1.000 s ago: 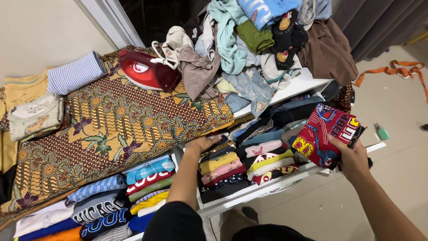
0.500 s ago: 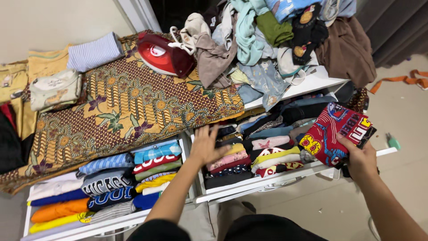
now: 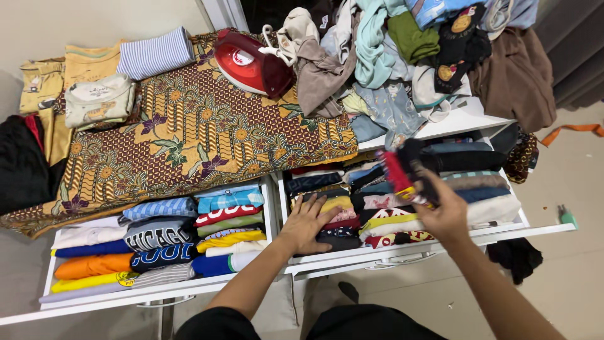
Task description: The person sorts through a pile of clothing on an ironing board, folds items by hand including shirts and pants, and organizes them into drawers. They briefly use an iron to press one item before placing it into a drawer.
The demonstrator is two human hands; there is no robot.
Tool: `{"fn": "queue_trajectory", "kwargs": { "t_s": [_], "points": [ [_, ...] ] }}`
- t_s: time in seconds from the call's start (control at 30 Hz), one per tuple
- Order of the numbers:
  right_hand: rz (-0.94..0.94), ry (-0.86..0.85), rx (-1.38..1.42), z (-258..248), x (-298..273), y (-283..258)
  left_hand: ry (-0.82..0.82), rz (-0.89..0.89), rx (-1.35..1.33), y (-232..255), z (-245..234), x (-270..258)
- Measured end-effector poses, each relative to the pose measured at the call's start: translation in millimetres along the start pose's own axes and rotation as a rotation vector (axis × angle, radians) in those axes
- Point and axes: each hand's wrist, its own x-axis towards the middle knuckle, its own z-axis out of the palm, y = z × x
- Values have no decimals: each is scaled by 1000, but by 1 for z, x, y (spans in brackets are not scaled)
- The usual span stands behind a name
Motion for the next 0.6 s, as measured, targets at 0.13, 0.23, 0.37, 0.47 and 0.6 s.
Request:
{"fn": "queue_trajectory", "kwargs": {
  "t_s": [0.13, 0.23, 0.37, 0.47, 0.6],
  "points": [
    [0, -328, -182, 15, -4, 1, -76, -86, 73, 11, -2, 3],
    [-75, -343, -248, 21, -13, 0, -131, -141, 108, 20, -10, 9],
    [-83, -339, -243, 21, -10, 1, -103, -137, 131, 22, -10, 10],
    [-63, -403, -281, 21, -10, -4, -71, -131, 123, 15, -7, 12],
    [-67, -472, -343, 23, -9, -5, -89, -166, 105, -2, -8, 29]
  ]
}}
